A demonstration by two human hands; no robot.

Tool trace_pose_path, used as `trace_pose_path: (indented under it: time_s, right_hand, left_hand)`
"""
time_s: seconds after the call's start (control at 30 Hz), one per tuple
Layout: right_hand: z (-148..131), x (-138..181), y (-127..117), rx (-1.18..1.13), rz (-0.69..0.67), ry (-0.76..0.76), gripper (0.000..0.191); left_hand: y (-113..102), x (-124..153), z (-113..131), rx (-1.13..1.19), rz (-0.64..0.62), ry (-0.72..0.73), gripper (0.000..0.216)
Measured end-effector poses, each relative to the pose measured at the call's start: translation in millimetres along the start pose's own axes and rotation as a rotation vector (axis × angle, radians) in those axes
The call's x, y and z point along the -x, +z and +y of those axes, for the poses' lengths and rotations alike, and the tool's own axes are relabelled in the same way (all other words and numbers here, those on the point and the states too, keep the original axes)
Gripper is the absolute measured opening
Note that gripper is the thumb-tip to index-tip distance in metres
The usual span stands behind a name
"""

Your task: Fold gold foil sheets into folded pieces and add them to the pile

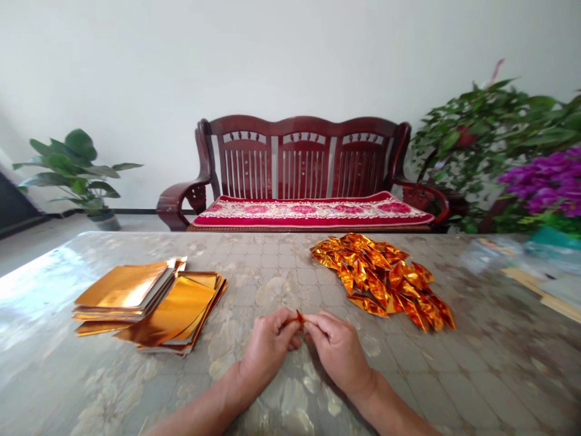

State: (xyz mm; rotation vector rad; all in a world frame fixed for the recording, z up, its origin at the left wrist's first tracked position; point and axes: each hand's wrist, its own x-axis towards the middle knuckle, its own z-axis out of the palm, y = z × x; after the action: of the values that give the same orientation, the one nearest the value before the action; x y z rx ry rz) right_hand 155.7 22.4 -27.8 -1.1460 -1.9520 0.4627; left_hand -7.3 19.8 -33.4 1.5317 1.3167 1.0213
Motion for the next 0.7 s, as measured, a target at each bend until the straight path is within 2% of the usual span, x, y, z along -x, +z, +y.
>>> trace_pose_path:
  time_s: [0.13,0.43,0.6,0.7]
  right_hand:
    - [16.2,-6.8,-8.1,-0.162,-0.029,0.065,0.021]
    - [18.4,-9.6,-13.7,-0.202,-0.024,0.226,0.013]
    - [24.1,-6.5,-8.7,-0.229,-0.082,0.225,0.014]
    - [26.8,-5.8,-7.1,-0.233,-0.111,0.18,0.014]
  left_hand:
    - [-4.7,-4.0,-2.5,0.022,-0.046,0.0,0.028]
    - [-14.7,-6.6,-1.8,-0.232,-0.034,0.102,0.028]
    - [-17.6,-7.4,-0.7,-0.26,-0.124,0.089,0.033]
    - [-20.6,-7.2,-0.3,-0.304,-0.128,0.059,0.033]
